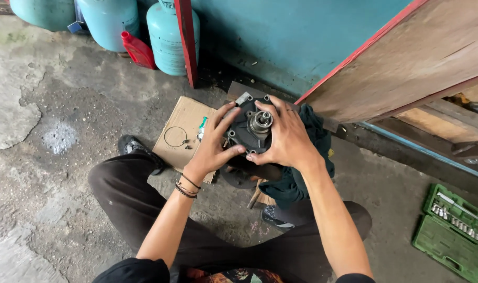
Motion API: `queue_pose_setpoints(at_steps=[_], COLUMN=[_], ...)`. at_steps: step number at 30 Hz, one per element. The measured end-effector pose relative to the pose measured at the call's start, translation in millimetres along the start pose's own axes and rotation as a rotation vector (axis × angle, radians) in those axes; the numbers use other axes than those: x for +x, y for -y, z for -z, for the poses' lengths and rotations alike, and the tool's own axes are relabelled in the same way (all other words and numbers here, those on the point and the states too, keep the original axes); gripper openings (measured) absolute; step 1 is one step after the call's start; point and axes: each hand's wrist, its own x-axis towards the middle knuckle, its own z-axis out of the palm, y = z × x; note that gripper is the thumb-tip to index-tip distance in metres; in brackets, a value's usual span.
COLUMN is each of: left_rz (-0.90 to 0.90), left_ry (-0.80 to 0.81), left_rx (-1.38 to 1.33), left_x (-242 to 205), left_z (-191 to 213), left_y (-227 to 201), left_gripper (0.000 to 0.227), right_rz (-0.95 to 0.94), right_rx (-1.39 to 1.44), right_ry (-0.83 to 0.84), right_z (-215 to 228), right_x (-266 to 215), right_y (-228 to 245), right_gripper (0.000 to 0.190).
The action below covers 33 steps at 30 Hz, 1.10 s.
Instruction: The person sits on the floor and assembles a mechanical component, likely a water pump housing. They place a green gasket onto the housing, insert a circular metal part, and then attach the cover plate, aligning the bolt holes.
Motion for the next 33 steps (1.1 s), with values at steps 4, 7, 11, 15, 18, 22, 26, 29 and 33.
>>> queue_pose_setpoints(at_steps=[4, 7, 11, 15, 18, 22, 26, 29, 33], left_rz=[-0.018, -0.056, -0.095, -0.142, -0.153, -0.118, 0.028, 0.064, 0.089], left_ry=[-0.052, -0.100, -0.154, -0.180, -0.186, -0.146, -0.027, 0.019, 0.085], left_rx=[0.019, 0.048, 0.058, 0.076, 0.097, 0.013, -0.084, -0.109, -0.152], left_x=[0.8, -0.1, 2.1, 6.3, 5.9, 6.4, 9.4, 18.4, 18.0], left_z=[1.2, -1.3, -3.8, 0.2, 2.2, 9.0, 28.4, 35.2, 33.5], left_y=[1.8, 5.8, 13.7, 11.3, 13.6, 12.6, 2.5, -9.7, -19.3], left_gripper=[0.084, 0.068, 0.062, 0.060, 0.055, 0.053, 0.062, 0.082, 0.073], right_rz=[0.013, 0.013, 0.012, 0.007, 0.005, 0.031, -0.084, -0.166, -0.251], right_rx=[0.002, 0.011, -0.005, -0.012, 0.027, 0.105, 0.345, 0.504, 0.753], right_ry=[0.024, 0.039, 0.040, 0.031, 0.024, -0.022, -0.225, -0.349, -0.504], right_z=[1.1, 1.8, 1.6, -0.6, -1.3, 14.3, -6.0, -37.5, -62.9], right_x=[0.1, 0.1, 1.5, 0.5, -2.0, -17.9, -46.3, -59.2, -60.6], right_y=[-1.8, -1.1, -2.4, -2.6, -4.4, 0.8, -6.9, -12.3, -8.0], right_gripper=[0.124, 0.123, 0.124, 0.128, 0.134, 0.139, 0.124, 0.117, 0.106])
